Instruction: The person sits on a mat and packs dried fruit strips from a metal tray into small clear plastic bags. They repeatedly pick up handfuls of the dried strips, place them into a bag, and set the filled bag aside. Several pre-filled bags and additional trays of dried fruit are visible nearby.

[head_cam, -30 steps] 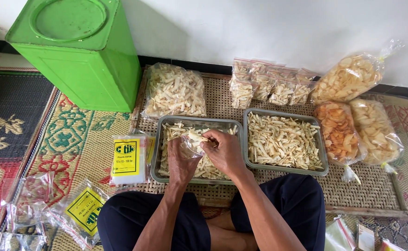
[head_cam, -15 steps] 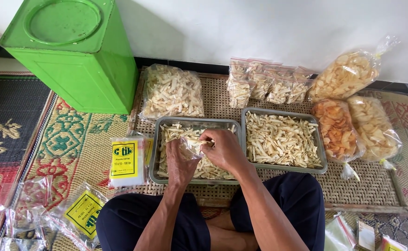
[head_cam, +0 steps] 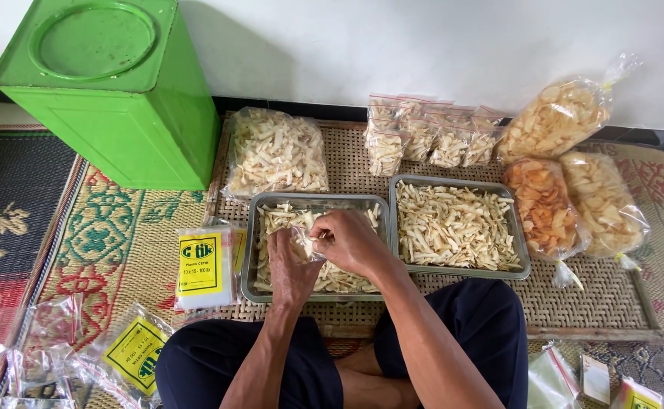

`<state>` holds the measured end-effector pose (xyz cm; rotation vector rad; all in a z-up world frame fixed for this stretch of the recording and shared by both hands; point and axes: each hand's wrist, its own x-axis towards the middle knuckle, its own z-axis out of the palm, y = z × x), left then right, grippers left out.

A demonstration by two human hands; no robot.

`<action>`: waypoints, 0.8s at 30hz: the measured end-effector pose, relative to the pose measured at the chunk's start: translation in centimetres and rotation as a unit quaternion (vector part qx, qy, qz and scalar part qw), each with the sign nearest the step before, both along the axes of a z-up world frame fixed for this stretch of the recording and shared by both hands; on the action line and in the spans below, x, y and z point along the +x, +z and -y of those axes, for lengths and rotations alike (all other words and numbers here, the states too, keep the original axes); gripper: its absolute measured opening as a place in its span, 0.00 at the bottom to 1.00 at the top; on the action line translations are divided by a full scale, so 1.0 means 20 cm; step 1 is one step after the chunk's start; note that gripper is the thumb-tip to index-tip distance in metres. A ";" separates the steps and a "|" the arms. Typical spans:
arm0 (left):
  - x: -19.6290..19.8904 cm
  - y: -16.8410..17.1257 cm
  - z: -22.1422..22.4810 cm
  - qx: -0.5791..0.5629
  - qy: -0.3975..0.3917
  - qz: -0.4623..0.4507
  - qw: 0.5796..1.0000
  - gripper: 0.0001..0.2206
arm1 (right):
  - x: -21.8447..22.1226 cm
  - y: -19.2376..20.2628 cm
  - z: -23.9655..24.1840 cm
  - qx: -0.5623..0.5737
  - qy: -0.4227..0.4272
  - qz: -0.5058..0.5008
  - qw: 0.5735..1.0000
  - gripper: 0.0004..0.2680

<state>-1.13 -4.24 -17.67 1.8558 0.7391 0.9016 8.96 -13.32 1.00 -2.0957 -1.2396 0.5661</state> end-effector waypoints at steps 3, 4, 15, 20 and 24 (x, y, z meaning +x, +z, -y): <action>0.00 0.08 0.01 0.001 -0.003 0.001 1.000 0.29 | 0.01 -0.05 0.01 -0.013 -0.001 0.007 1.000 0.03; 0.00 0.09 0.01 0.000 -0.003 0.001 1.000 0.29 | 0.01 -0.07 0.01 -0.013 -0.001 0.008 1.000 0.03; -0.02 0.17 0.03 -0.017 0.028 0.004 0.999 0.29 | -0.01 -0.05 0.01 0.036 -0.083 -0.021 0.996 0.03; -0.01 0.14 0.03 -0.038 0.018 0.011 0.999 0.30 | -0.04 0.06 0.03 0.054 -0.061 -0.075 0.994 0.05; -0.01 0.13 0.02 -0.061 0.010 0.031 0.998 0.30 | -0.01 0.04 0.05 0.054 -0.057 -0.113 0.990 0.05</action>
